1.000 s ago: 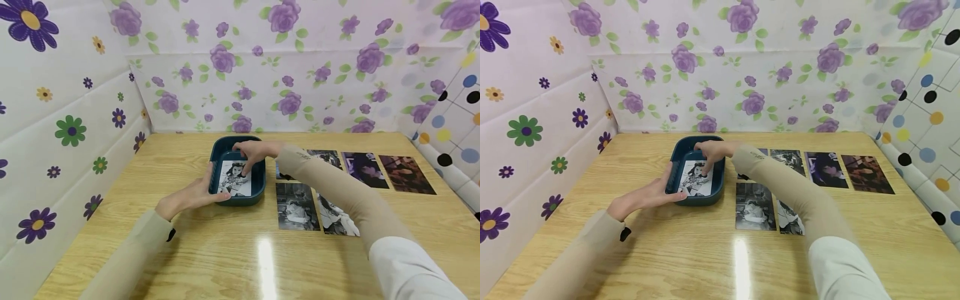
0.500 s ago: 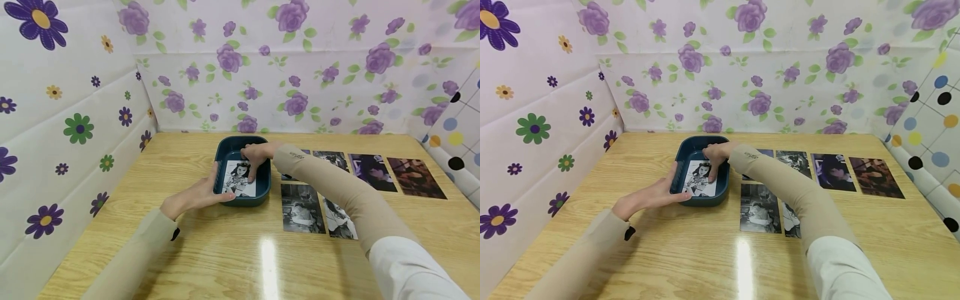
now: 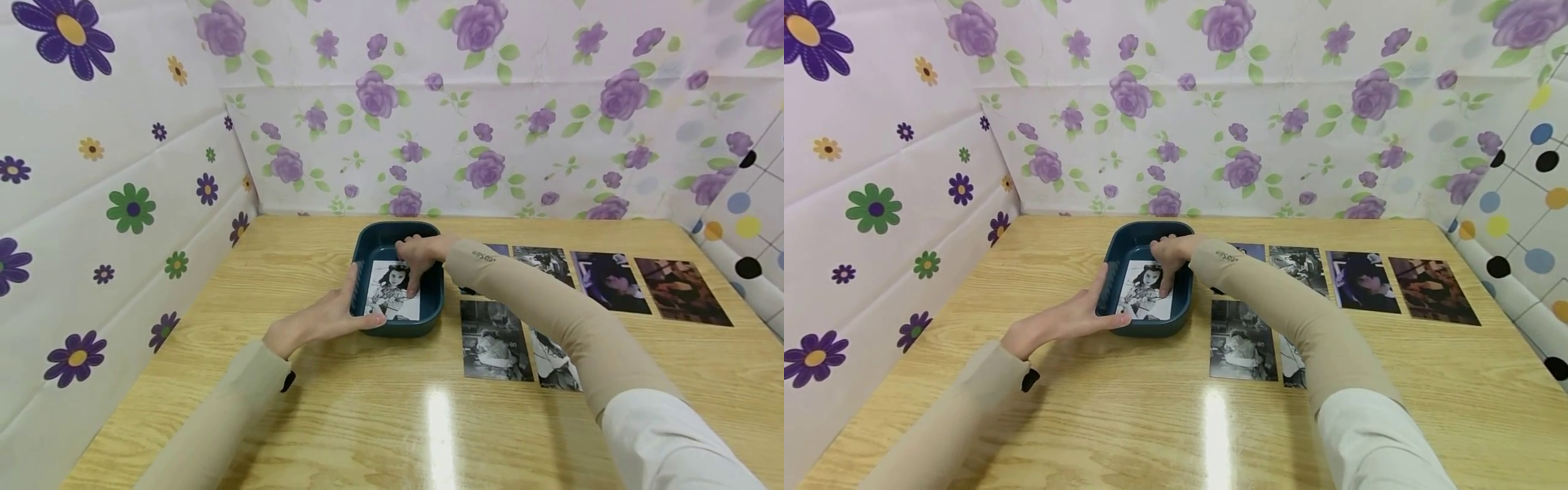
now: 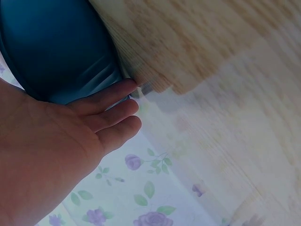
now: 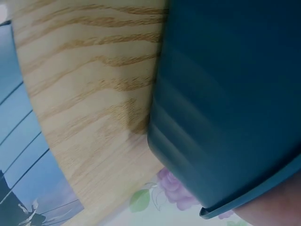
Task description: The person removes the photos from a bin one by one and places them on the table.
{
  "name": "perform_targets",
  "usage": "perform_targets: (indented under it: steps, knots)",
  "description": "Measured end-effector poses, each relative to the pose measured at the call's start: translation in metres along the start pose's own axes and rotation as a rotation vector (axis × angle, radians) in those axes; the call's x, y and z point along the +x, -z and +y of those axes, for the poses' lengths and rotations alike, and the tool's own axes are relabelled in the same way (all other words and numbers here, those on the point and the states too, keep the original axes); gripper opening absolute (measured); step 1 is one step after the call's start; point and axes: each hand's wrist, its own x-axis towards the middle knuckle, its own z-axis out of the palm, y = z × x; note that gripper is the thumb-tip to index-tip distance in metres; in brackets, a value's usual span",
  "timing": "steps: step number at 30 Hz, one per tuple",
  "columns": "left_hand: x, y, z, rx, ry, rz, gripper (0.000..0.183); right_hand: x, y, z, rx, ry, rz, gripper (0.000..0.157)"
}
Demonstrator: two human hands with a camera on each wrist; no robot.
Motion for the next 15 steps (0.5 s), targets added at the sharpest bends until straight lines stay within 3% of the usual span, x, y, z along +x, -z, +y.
perform_targets:
  steps: [7,12,15]
  knots:
    - [0.0,-0.001,0.002,0.007,-0.007,-0.003,0.123,-0.003,-0.002,-0.002,0.008,-0.012,0.024,0.097]
    - [0.001,0.0,0.001,0.003,-0.017,-0.003,0.122,-0.009,-0.001,0.0,0.239,0.063,0.095,0.087]
    - [0.001,0.0,0.001,0.005,-0.003,-0.007,0.122,-0.014,0.0,0.001,0.434,0.12,0.137,0.074]
